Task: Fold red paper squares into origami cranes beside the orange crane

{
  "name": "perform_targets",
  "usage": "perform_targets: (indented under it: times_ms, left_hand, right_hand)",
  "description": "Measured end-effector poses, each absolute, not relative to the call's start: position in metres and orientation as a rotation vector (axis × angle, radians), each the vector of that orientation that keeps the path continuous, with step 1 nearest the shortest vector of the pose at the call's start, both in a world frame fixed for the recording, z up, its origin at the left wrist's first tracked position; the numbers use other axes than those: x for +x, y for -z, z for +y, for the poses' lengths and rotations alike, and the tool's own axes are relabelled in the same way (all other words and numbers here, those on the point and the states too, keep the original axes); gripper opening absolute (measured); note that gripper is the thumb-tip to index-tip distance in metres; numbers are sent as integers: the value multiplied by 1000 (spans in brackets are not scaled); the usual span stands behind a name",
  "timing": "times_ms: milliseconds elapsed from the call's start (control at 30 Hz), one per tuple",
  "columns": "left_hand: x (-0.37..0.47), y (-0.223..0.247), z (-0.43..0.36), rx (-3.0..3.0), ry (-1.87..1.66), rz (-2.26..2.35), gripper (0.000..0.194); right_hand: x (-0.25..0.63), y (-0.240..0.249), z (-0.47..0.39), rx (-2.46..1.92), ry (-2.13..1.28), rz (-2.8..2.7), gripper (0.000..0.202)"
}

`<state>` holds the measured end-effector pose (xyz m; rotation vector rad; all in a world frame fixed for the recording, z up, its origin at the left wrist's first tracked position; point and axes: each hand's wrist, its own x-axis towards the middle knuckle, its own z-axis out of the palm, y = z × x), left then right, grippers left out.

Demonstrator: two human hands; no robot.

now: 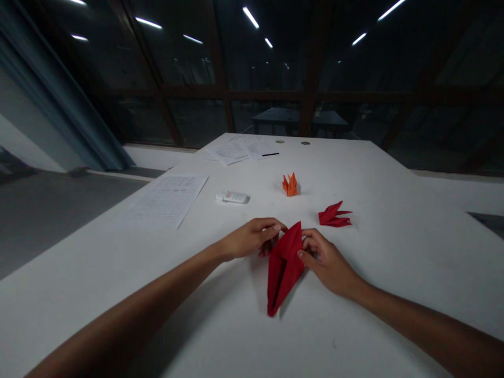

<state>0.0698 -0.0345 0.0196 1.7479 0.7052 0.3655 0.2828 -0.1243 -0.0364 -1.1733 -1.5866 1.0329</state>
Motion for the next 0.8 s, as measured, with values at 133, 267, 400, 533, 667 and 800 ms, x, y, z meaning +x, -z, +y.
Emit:
perform_targets:
  times_ms: [133, 267, 400, 533, 667, 800]
  left_hand:
    - [63, -19, -30, 1797, -250, 578, 43]
    - [67, -9, -36, 1915, -302, 603, 36]
    - [77, 4, -48, 1995, -481, 714, 34]
    - [79, 12, -52, 1993, -555, 771, 31]
    - [70, 13, -45, 1892, -407, 632, 27]
    - [57, 4, -42, 2065, -284, 573, 20]
  right_hand:
    - [283, 37, -124, -1166, -1032, -1582, 20]
    - [283, 40, -124, -1148, -1041, -1572, 20]
    - [281, 41, -123, -1133, -1046, -1550, 20]
    - [279, 36, -124, -1159, -1022, -1551, 22]
    - [280, 32, -125, -1276, -904, -1595, 18]
    - [282, 29, -128, -1317, -701, -1775, 13]
